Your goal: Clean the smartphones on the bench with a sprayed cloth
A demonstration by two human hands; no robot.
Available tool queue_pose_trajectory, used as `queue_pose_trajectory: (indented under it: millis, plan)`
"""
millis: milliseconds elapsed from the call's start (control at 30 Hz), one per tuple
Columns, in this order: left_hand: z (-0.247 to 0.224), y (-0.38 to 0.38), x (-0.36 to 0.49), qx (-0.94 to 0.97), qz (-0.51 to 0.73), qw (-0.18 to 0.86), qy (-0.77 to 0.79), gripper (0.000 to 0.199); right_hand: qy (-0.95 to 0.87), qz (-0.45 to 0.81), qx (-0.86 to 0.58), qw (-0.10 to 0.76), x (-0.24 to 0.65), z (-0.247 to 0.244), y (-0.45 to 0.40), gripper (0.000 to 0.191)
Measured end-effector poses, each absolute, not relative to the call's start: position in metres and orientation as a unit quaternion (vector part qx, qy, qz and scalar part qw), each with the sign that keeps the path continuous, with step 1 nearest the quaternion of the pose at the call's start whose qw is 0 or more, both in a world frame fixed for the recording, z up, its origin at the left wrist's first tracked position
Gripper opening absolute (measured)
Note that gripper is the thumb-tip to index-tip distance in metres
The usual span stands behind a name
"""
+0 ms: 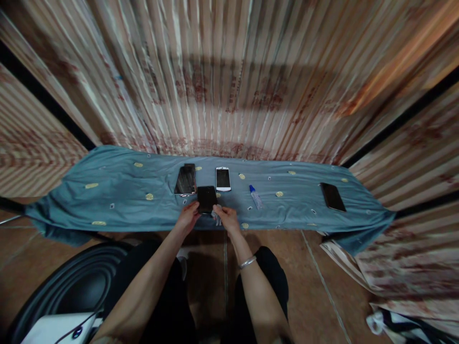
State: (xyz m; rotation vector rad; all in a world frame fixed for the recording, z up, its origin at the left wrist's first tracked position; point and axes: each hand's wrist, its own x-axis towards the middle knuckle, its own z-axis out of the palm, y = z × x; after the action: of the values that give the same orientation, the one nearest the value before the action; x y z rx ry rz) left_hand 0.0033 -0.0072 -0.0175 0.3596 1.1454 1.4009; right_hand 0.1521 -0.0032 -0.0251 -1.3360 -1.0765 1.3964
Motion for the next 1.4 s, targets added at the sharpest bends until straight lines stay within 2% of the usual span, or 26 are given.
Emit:
queue_pose_trajectory:
  millis: [267,567,800,1100,1400]
  plan:
    - [-0.008,-0.020,0.006,0.149,0.595,0.626,0.481,0.017,-0.385,0.616,-0.504,0.467,0.159,-0.004,-0.027,0.057]
    - [0.016,-0.038,0.007,0.162,0.585,0.651,0.455,0.020,-0.326,0.615,-0.454,0.556,0.193,0.007,-0.073,0.045]
    - [0.019,-0.043,0.007,0.208,0.586,0.671,0.404,0.031,-0.357,0.628,-0.458,0.519,0.185,0.017,-0.069,0.049]
    - [0.018,-0.039,0.011,0.206,0.603,0.654,0.407,0.032,-0.423,0.647,-0.439,0.458,0.178,0.032,-0.067,0.049]
    - [0.014,-0.039,0.010,0.223,0.615,0.622,0.430,0.031,-0.445,0.592,-0.474,0.477,0.170,0.026,-0.070,0.048]
